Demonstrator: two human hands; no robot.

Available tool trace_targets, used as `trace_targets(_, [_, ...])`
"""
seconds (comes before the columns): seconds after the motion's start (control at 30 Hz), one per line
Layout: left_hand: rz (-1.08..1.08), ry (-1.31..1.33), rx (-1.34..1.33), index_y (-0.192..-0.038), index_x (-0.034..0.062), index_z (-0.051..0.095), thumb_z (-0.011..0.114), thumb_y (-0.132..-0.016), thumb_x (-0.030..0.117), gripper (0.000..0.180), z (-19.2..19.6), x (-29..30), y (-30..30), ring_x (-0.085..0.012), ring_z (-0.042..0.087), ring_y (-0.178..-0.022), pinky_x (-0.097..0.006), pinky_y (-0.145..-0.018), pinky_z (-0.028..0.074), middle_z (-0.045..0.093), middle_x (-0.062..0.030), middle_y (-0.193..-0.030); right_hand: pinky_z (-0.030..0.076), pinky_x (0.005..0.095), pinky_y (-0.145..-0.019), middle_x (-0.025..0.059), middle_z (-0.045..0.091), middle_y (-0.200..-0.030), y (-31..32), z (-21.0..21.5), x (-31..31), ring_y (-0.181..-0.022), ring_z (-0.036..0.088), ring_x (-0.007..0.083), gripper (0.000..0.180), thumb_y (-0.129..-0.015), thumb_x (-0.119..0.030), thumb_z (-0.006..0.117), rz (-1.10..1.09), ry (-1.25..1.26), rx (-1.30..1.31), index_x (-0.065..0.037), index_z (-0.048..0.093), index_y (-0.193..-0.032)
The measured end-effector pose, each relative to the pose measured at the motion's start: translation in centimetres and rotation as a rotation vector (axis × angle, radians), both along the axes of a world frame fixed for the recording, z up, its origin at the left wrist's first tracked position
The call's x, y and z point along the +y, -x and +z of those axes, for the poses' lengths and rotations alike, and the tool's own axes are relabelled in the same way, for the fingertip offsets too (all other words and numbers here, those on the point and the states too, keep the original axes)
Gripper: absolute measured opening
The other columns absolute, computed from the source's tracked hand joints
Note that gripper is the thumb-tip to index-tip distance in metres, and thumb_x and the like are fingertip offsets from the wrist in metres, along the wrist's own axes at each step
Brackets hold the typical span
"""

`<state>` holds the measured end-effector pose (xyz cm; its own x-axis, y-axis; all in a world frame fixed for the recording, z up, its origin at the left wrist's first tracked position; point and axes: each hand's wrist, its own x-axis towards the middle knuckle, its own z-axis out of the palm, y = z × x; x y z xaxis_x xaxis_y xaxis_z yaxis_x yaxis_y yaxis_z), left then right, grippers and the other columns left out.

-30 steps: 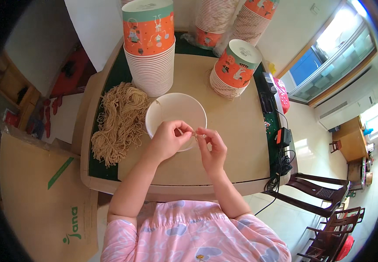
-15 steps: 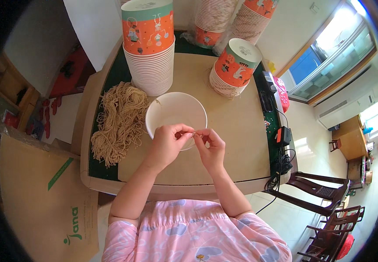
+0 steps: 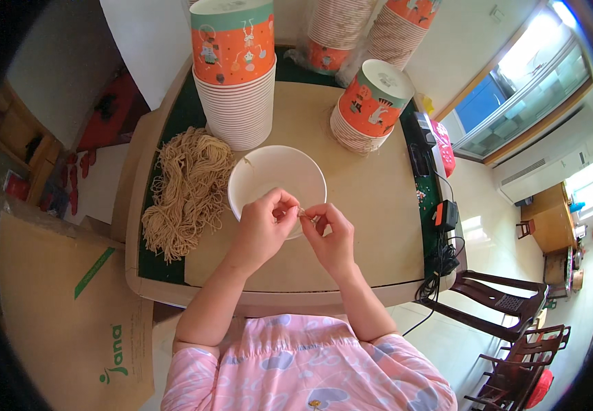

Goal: Secure paper cups in stacks using rubber bands.

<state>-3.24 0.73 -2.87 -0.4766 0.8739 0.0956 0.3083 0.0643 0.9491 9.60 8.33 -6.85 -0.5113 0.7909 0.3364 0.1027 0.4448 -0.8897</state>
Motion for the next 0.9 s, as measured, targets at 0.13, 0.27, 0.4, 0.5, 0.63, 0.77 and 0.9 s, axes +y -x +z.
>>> trace_targets(0.13, [0.018,0.006,-0.032,-0.089,-0.001,0.06,0.062,-0.086,0.003,0.005,-0.1,0.1,0.0,-0.0129,0.065,-0.07,-0.027,-0.061,0.05,0.066,-0.0081,-0.076,0.041,0.0205,-0.052,0.0009,0.061,-0.074,0.1,0.0,0.0,-0.058,0.048,0.0054,0.007,-0.081,0.0,0.069,-0.003,-0.009,0.009,-0.001,0.062,-0.083])
trace_targets(0.27, [0.014,-0.031,-0.07,-0.09,-0.0009,0.059,0.062,-0.086,0.003,0.006,-0.4,0.1,0.0,-0.0127,0.064,-0.071,-0.026,-0.062,0.05,0.066,-0.008,-0.077,0.04,0.0201,-0.052,0.001,0.061,-0.074,0.1,-0.1,-0.1,-0.059,0.048,0.0052,0.006,-0.082,0.0,0.068,0.011,0.008,0.034,0.0,0.063,-0.084])
trace_targets(0.4, [0.011,-0.011,-0.09,-0.09,-0.0009,0.059,0.061,-0.086,0.003,0.006,-0.3,0.2,0.0,-0.0123,0.064,-0.071,-0.025,-0.061,0.049,0.066,-0.0075,-0.077,0.04,0.0199,-0.051,0.0015,0.062,-0.074,-0.1,-0.3,0.0,-0.059,0.049,0.0056,0.007,-0.082,-0.002,0.07,0.005,-0.018,0.028,0.0,0.064,-0.086])
trace_targets(0.5, [0.017,-0.036,-0.065,-0.09,-0.0004,0.059,0.061,-0.086,0.003,0.006,-0.4,0.2,0.0,-0.0117,0.064,-0.07,-0.025,-0.06,0.048,0.066,-0.0069,-0.077,0.039,0.0197,-0.049,0.0019,0.064,-0.077,0.0,-0.2,0.1,-0.056,0.048,0.0051,0.01,-0.08,-0.002,0.071,-0.002,-0.063,0.033,-0.001,0.065,-0.088])
trace_targets(0.63, [-0.006,0.001,-0.066,-0.09,0.0019,0.059,0.059,-0.088,0.002,0.002,-0.2,-0.1,0.2,-0.0055,0.061,-0.073,-0.02,-0.059,0.044,0.067,-0.0022,-0.08,0.041,0.0248,-0.047,0.0053,0.064,-0.079,0.0,1.3,-0.5,-0.053,0.051,0.0104,0.01,-0.079,-0.005,0.073,-0.095,-0.049,-0.081,-0.004,0.066,-0.087])
trace_targets(0.77, [-0.005,-0.004,-0.109,-0.091,0.0019,0.059,0.06,-0.088,0.003,0.003,0.1,-0.2,-0.1,-0.0035,0.059,-0.072,-0.019,-0.058,0.044,0.066,-0.0012,-0.08,0.034,0.0183,-0.044,0.0025,0.066,-0.082,0.0,1.0,-0.1,-0.053,0.046,0.0035,0.018,-0.075,0.001,0.075,-0.07,-0.22,-0.021,-0.004,0.065,-0.089])
trace_targets(0.9, [-0.017,0.025,-0.14,-0.092,0.0019,0.059,0.059,-0.088,0.002,0.004,0.5,-0.3,0.0,-0.003,0.058,-0.071,-0.018,-0.058,0.044,0.065,-0.0014,-0.081,0.033,0.0186,-0.042,0.0036,0.066,-0.082,0.0,0.5,0.2,-0.053,0.047,0.0039,0.018,-0.074,0.003,0.074,-0.049,-0.247,0.02,-0.004,0.065,-0.087])
